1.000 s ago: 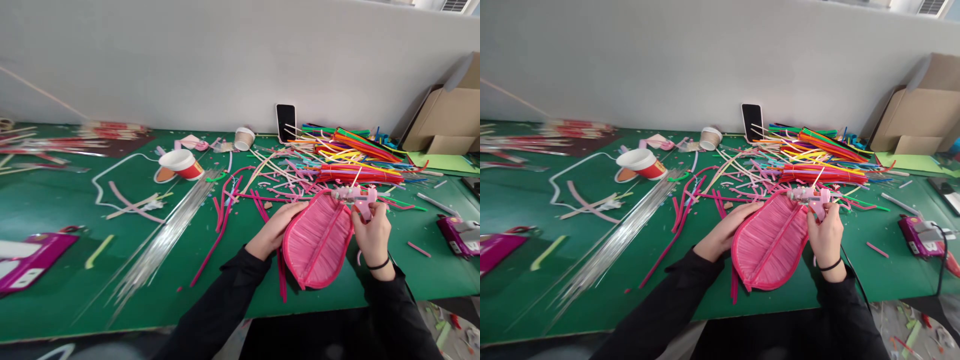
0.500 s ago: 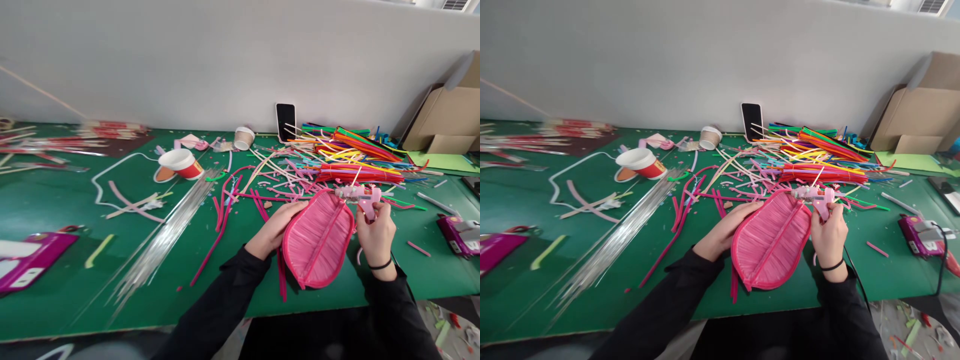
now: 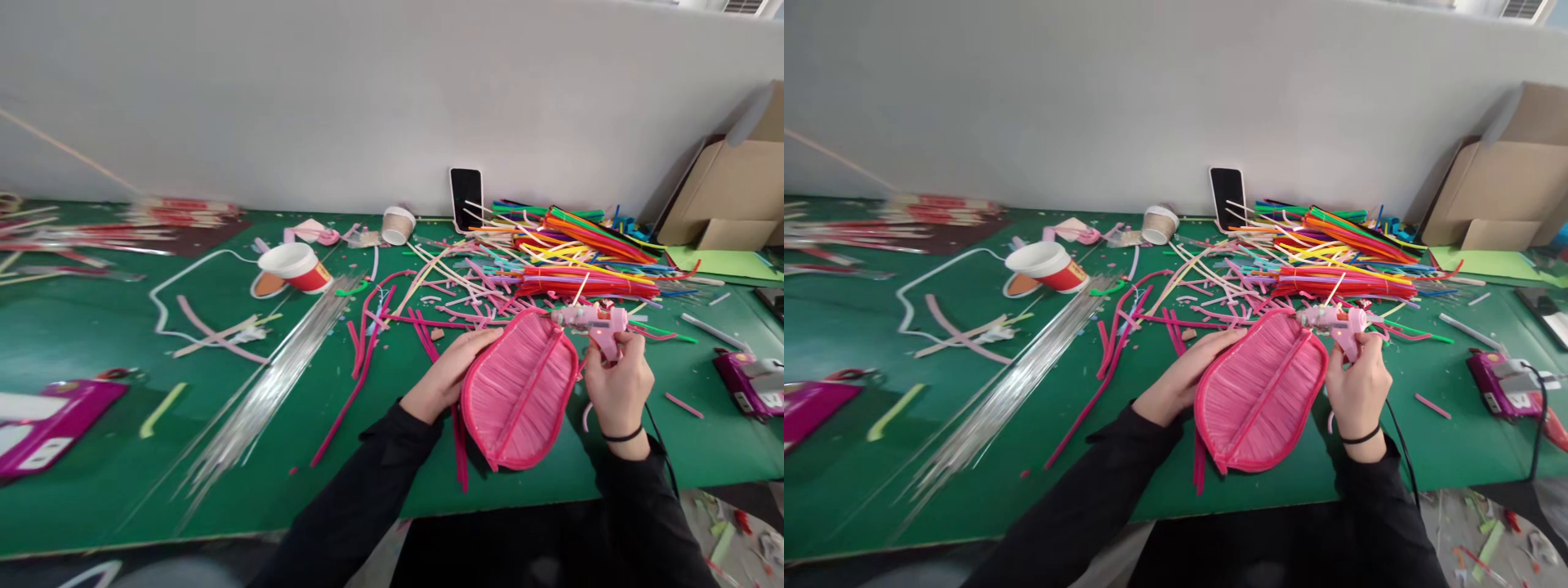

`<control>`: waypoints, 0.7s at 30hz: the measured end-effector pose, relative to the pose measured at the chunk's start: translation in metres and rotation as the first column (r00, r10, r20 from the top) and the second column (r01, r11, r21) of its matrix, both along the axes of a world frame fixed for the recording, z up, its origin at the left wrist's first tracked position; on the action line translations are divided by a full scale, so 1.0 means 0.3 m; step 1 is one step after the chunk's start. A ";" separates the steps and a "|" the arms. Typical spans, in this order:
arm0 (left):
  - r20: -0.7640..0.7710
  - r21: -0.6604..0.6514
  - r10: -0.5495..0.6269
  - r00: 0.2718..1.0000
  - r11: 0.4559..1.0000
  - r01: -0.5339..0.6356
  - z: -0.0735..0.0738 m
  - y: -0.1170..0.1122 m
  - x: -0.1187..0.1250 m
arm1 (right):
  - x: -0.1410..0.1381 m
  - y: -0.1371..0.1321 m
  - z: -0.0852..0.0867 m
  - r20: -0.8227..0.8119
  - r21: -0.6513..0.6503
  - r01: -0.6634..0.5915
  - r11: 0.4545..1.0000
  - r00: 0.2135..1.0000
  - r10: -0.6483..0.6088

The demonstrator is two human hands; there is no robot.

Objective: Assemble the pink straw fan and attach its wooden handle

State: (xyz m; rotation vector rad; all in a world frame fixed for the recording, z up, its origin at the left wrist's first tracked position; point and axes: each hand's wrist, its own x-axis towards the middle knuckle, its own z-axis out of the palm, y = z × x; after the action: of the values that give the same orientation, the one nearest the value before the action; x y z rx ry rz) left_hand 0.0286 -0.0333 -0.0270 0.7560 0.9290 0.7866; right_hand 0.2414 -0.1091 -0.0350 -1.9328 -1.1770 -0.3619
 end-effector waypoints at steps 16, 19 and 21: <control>0.161 -0.140 0.006 0.987 0.990 0.016 0.028 -0.003 0.011 | 0.099 -0.054 0.030 -0.212 0.137 -0.036 0.990 0.975 0.065; 0.235 -0.184 -0.051 0.971 0.978 0.096 0.040 -0.005 0.010 | 0.177 -0.127 0.038 -0.017 0.150 -0.073 0.986 0.997 0.077; 0.255 -0.207 -0.088 0.963 0.968 0.143 0.044 -0.005 0.006 | 0.222 -0.184 0.044 0.143 0.113 -0.059 0.992 0.989 0.042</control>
State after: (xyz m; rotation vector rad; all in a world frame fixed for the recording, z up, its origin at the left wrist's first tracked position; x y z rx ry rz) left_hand 0.0303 -0.0347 -0.0137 0.4985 0.7290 0.6421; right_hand 0.3080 -0.1644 -0.0220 -1.7964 -1.2645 -0.5358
